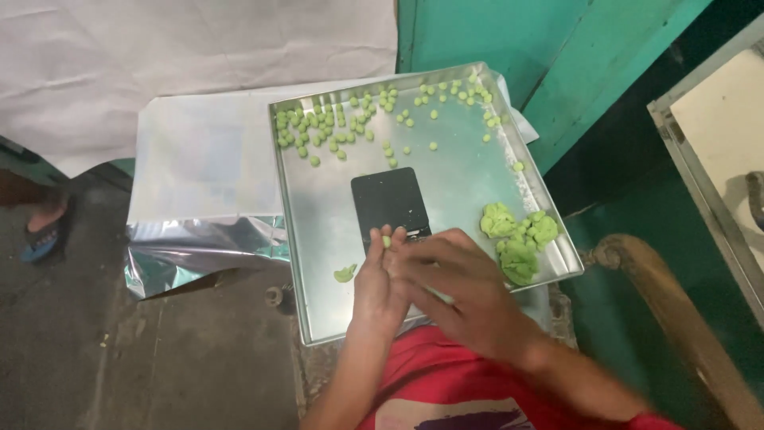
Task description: Pinching off pieces of green dough, weighing them on a digital scale for consistency, and rolling them into small balls.
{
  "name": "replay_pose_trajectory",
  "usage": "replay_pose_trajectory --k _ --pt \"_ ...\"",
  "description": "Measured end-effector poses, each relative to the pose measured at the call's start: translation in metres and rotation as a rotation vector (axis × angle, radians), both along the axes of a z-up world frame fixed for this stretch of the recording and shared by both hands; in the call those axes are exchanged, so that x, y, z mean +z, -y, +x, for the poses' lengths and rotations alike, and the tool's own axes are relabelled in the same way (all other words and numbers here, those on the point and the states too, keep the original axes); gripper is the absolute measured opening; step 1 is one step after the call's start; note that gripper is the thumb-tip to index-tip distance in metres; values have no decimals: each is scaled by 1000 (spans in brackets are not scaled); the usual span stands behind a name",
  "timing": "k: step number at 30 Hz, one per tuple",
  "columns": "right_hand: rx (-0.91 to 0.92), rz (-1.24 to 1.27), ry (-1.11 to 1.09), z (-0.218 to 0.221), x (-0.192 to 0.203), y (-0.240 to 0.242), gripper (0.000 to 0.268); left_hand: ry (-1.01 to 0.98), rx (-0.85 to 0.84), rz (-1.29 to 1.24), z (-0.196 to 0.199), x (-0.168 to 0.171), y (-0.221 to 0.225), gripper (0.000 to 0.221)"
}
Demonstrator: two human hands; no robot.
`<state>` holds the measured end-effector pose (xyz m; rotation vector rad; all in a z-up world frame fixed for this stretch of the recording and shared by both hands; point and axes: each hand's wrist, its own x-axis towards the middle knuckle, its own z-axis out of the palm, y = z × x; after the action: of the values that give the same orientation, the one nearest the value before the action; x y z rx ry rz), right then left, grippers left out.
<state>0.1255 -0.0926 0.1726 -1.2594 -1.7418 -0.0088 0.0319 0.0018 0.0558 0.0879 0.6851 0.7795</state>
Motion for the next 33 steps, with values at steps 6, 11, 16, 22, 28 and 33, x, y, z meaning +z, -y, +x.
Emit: replay_pose_trajectory --k 6,11,16,22,28,33 --pt "78 -247 -41 12 41 34 11 -48 66 -10 12 9 0 30" --pt "-206 -677 -55 24 39 25 22 7 100 -82 16 19 -3 31" --pt "-472 -1147 -27 28 31 28 34 67 61 -55 12 37 -9 33" --pt "-833 -1650 7 36 29 19 48 223 80 -17 4 28 -10 29" --pt "-550 -886 -136 37 28 -1 58 261 118 39 12 41 6 37" --pt "-197 -20 -281 36 8 -22 70 248 103 170 20 53 25 46"
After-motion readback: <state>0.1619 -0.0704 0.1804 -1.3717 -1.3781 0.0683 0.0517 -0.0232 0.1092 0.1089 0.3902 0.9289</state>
